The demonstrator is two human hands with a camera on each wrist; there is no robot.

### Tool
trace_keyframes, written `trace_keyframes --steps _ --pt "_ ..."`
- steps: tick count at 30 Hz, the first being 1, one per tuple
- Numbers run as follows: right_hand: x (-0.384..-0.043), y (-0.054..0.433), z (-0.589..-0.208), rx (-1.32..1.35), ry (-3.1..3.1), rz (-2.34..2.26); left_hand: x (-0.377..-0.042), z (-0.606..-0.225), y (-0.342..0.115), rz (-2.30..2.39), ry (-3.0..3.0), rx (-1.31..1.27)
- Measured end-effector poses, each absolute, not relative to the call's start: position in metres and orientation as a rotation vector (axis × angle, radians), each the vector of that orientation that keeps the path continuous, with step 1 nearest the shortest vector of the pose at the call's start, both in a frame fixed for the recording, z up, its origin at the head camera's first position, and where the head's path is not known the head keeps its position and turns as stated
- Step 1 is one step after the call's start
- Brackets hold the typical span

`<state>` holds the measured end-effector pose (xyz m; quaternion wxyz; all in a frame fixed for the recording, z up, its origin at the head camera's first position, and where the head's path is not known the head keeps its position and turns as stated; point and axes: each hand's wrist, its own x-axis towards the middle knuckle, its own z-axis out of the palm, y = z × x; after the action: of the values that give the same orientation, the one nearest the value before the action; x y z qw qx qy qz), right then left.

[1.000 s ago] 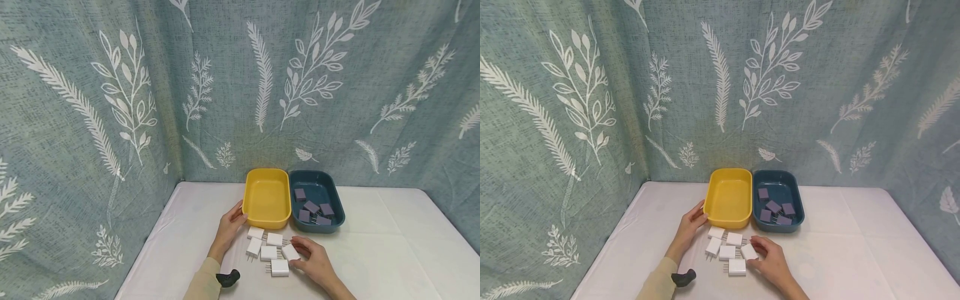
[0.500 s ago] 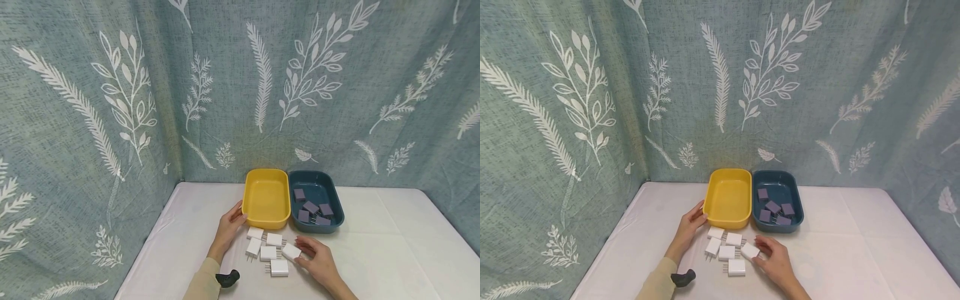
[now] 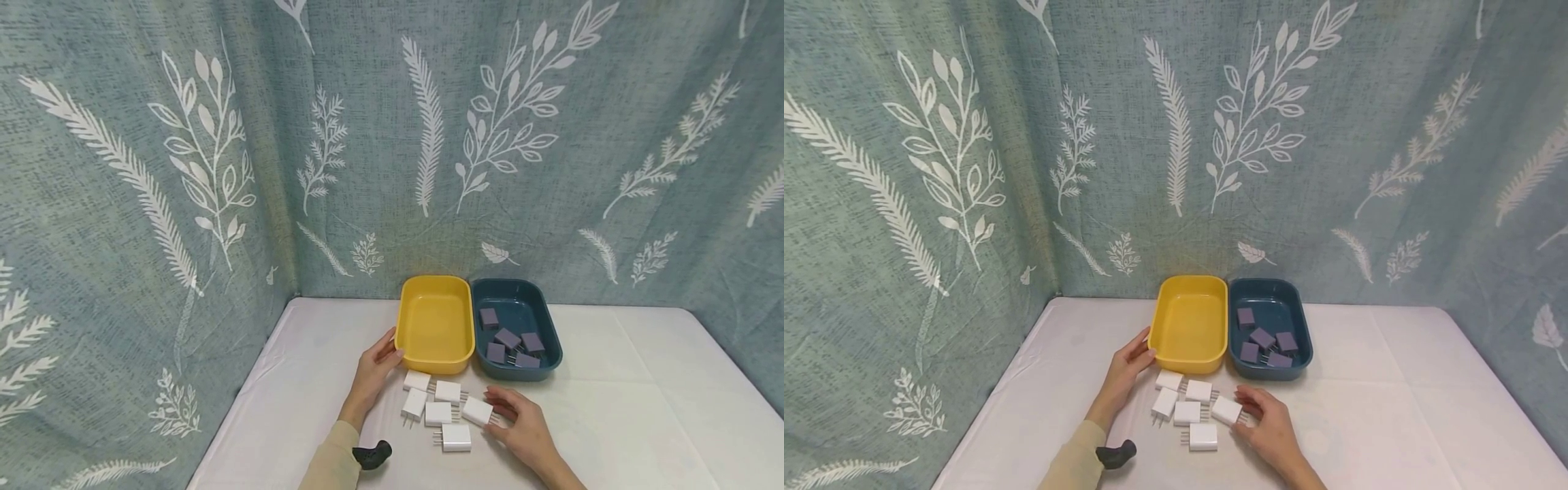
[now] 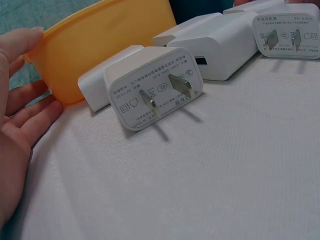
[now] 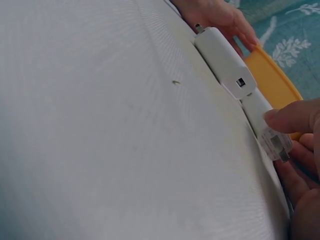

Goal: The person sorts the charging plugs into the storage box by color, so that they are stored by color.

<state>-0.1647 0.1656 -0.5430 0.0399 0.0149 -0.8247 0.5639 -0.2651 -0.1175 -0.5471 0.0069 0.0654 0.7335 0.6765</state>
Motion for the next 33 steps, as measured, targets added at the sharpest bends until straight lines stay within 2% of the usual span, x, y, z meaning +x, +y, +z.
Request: trace_keyframes --steps 17,33 --pt "-0.1649 0.1630 -0.5439 0.004 -2.583 1.604 -0.2672 -0.5437 -0.1169 2.094 2.304 0.223" --pt "-0.1624 0.1632 -0.5430 -0.062 -2.514 1.690 -0.2651 -0.5459 -0.1165 2.095 2.309 0.196"
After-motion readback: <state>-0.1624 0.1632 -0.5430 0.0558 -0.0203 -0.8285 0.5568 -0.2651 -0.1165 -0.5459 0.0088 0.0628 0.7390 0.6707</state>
